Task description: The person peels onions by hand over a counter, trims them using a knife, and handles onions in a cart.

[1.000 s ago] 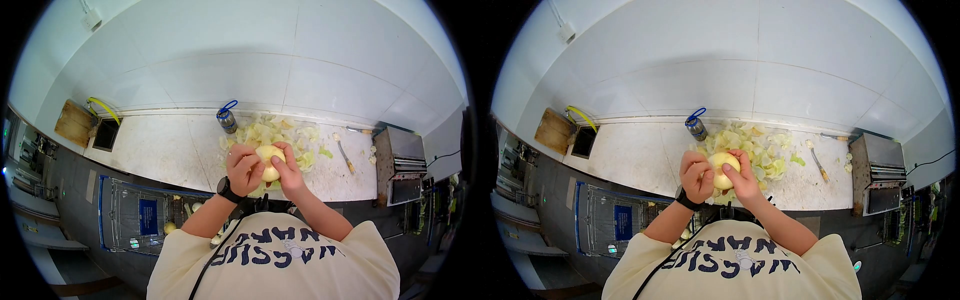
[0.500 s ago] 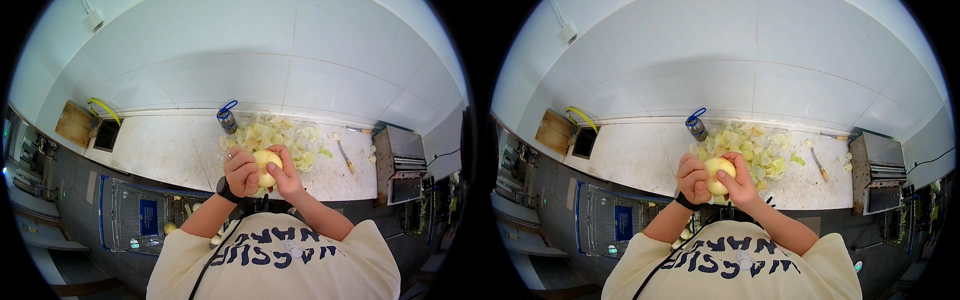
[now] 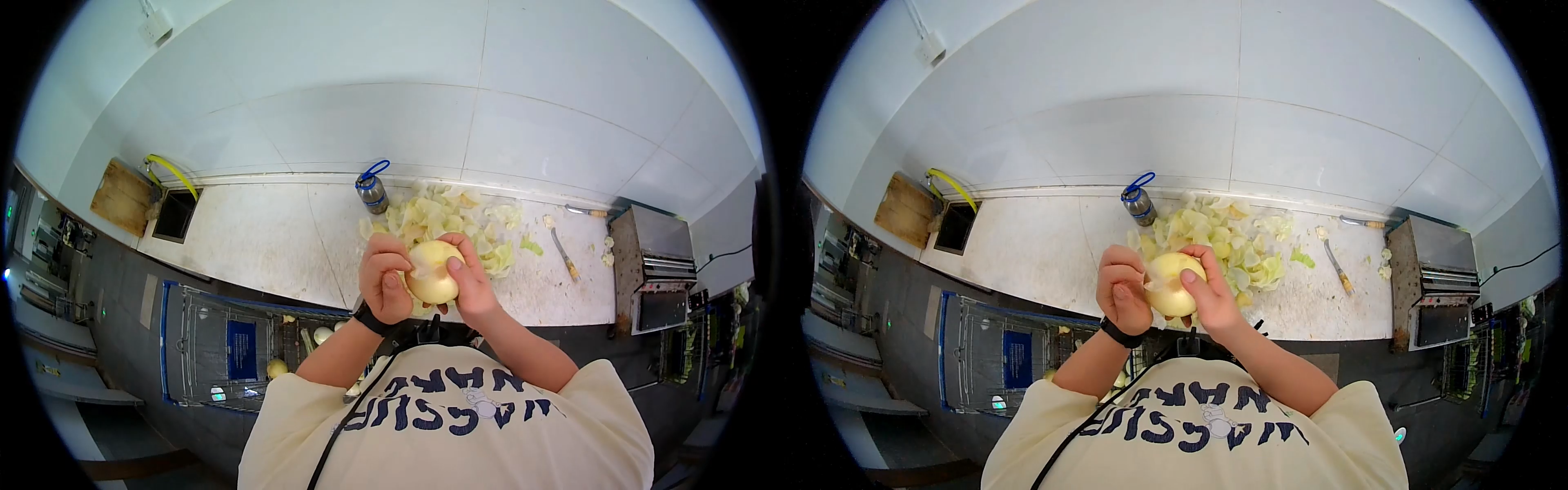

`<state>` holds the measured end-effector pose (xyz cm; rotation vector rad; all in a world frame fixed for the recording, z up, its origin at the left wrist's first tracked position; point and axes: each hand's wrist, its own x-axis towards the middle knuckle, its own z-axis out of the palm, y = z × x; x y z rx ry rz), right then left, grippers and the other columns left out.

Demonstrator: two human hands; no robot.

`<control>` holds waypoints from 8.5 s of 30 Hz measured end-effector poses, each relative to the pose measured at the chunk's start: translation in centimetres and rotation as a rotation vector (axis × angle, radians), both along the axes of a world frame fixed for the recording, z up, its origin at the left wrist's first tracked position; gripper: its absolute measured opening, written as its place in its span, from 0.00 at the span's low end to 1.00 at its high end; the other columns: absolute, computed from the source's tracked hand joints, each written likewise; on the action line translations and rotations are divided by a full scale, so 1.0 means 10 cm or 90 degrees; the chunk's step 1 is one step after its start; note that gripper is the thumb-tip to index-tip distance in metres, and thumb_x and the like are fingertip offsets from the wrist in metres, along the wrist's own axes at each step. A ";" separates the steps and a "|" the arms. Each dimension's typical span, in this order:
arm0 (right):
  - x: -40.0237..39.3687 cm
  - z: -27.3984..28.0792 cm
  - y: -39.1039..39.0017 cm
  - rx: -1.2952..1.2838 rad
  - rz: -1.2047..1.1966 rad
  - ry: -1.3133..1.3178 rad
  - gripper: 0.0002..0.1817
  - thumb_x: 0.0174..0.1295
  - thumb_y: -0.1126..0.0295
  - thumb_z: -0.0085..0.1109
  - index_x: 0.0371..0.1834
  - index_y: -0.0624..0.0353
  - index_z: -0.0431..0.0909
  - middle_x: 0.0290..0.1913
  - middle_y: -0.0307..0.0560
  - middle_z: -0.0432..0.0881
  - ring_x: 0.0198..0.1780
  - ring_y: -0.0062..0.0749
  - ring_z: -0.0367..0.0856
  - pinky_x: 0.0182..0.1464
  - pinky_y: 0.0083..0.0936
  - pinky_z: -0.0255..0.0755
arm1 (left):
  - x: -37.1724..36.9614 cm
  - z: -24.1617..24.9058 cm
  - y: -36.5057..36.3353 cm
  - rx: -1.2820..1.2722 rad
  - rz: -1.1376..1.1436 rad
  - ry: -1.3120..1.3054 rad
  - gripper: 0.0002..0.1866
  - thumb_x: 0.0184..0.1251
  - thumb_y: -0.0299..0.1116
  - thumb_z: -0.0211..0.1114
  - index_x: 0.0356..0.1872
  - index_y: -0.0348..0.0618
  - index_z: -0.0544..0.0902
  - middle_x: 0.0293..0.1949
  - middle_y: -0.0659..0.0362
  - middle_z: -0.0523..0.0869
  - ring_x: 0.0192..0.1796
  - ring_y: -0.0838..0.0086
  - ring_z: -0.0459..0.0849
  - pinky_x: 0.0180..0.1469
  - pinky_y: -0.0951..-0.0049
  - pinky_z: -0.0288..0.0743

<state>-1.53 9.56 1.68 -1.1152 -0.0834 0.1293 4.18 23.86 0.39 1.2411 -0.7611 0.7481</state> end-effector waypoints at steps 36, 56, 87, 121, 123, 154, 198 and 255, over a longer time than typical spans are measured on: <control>-0.03 0.08 -0.03 0.045 0.089 0.122 0.21 0.70 0.55 0.49 0.62 0.48 0.64 0.39 0.39 0.78 0.25 0.20 0.78 0.16 0.17 0.68 | 0.10 0.23 0.17 0.229 -0.028 -0.235 0.14 0.62 0.40 0.56 0.19 0.45 0.76 0.25 0.61 0.77 0.27 0.65 0.72 0.30 0.64 0.65; 0.10 0.09 -0.01 0.155 0.088 0.057 0.30 0.68 0.43 0.51 0.64 0.51 0.62 0.50 0.45 0.76 0.36 0.30 0.81 0.25 0.23 0.73 | 0.13 0.17 0.12 0.144 0.071 -0.163 0.15 0.72 0.42 0.57 0.29 0.44 0.80 0.32 0.58 0.80 0.32 0.63 0.76 0.37 0.64 0.70; 0.19 0.14 -0.18 0.079 0.084 0.133 0.30 0.65 0.41 0.46 0.64 0.47 0.68 0.47 0.40 0.79 0.35 0.26 0.82 0.20 0.21 0.71 | 0.08 0.53 0.44 0.441 -0.084 0.009 0.12 0.54 0.22 0.72 0.39 0.46 0.84 0.39 0.60 0.82 0.41 0.64 0.79 0.45 0.65 0.72; 0.07 0.05 -0.17 0.221 0.147 0.219 0.32 0.69 0.36 0.40 0.63 0.47 0.69 0.43 0.43 0.82 0.30 0.30 0.81 0.23 0.23 0.71 | 0.09 0.55 0.47 0.400 -0.142 -0.029 0.14 0.51 0.26 0.75 0.40 0.48 0.84 0.46 0.61 0.82 0.47 0.61 0.80 0.50 0.62 0.74; 0.09 -0.05 -0.20 0.211 0.173 0.161 0.32 0.70 0.35 0.39 0.62 0.49 0.70 0.43 0.43 0.82 0.30 0.31 0.80 0.25 0.23 0.71 | 0.10 0.52 0.48 0.391 -0.131 -0.033 0.12 0.51 0.25 0.74 0.38 0.47 0.84 0.44 0.61 0.83 0.47 0.62 0.81 0.51 0.61 0.74; 0.04 -0.02 -0.22 0.197 -0.117 -0.024 0.31 0.73 0.52 0.46 0.76 0.47 0.53 0.63 0.48 0.73 0.50 0.37 0.80 0.47 0.30 0.76 | 0.22 0.35 0.08 0.410 0.028 0.108 0.15 0.62 0.24 0.65 0.51 0.38 0.82 0.50 0.49 0.82 0.52 0.56 0.82 0.53 0.63 0.76; -0.29 -0.02 -1.40 0.171 0.055 -0.031 0.30 0.72 0.59 0.55 0.73 0.50 0.55 0.54 0.44 0.77 0.40 0.30 0.83 0.37 0.23 0.75 | -0.51 0.56 -0.98 0.508 0.099 -0.200 0.10 0.49 0.18 0.71 0.34 0.38 0.82 0.40 0.56 0.85 0.41 0.59 0.84 0.44 0.63 0.79; -0.17 -0.15 -1.33 0.353 -0.022 0.004 0.35 0.74 0.37 0.30 0.80 0.37 0.46 0.57 0.43 0.77 0.35 0.31 0.80 0.28 0.24 0.71 | -0.15 0.46 -0.99 0.462 0.159 0.024 0.17 0.57 0.33 0.74 0.47 0.40 0.84 0.50 0.51 0.82 0.45 0.57 0.83 0.47 0.61 0.78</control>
